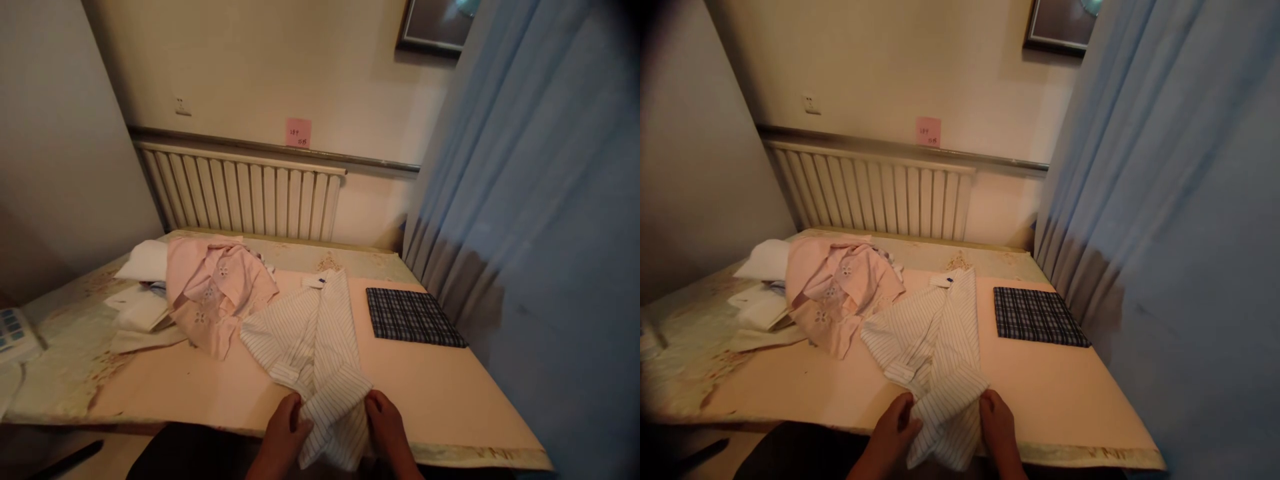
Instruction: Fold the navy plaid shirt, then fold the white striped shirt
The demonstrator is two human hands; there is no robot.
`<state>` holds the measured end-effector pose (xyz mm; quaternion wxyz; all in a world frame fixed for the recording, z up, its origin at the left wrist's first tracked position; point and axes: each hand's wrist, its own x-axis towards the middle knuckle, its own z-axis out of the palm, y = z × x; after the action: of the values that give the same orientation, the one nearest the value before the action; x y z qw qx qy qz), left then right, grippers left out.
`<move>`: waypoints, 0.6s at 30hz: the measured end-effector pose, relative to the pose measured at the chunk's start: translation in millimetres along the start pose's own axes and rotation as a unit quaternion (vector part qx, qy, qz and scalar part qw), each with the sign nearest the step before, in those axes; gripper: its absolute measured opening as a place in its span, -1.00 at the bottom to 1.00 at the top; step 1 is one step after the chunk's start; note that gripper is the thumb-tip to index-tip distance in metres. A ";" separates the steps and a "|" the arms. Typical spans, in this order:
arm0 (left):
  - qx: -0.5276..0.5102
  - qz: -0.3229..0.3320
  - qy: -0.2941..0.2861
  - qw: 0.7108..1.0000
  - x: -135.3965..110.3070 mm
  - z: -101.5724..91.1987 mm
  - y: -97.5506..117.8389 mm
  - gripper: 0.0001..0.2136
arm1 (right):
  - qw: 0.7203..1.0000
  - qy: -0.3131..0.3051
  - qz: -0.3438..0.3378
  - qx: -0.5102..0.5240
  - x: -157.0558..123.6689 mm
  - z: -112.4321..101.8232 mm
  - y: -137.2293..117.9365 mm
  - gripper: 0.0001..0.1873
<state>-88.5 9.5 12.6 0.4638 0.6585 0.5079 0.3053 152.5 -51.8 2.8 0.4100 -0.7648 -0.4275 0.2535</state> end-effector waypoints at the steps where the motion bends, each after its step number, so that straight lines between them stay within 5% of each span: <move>1: 0.009 0.014 -0.007 1.000 -0.9 -0.7 0.7 -0.73 | 1.000 0.001 -0.001 -0.003 -1.0 0.5 -0.9 -0.62; 6: 0.047 0.026 -0.012 0.999 0.1 -2.6 1.4 -0.88 | 1.000 -0.016 0.005 0.014 -2.3 3.1 -3.1 -0.63; 12: 0.024 0.032 -0.012 0.999 6.0 -3.4 6.5 -0.80 | 0.998 -0.022 0.018 0.059 2.6 1.4 0.9 -0.57; 18: 0.039 0.045 0.063 0.996 14.9 -23.5 23.7 -0.73 | 0.995 -0.029 0.051 0.076 2.7 10.7 9.8 -0.46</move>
<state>-95.4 29.4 42.3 0.3908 0.6774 0.5175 0.3472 150.4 -48.0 -11.3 0.4405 -0.7446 -0.3795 0.3279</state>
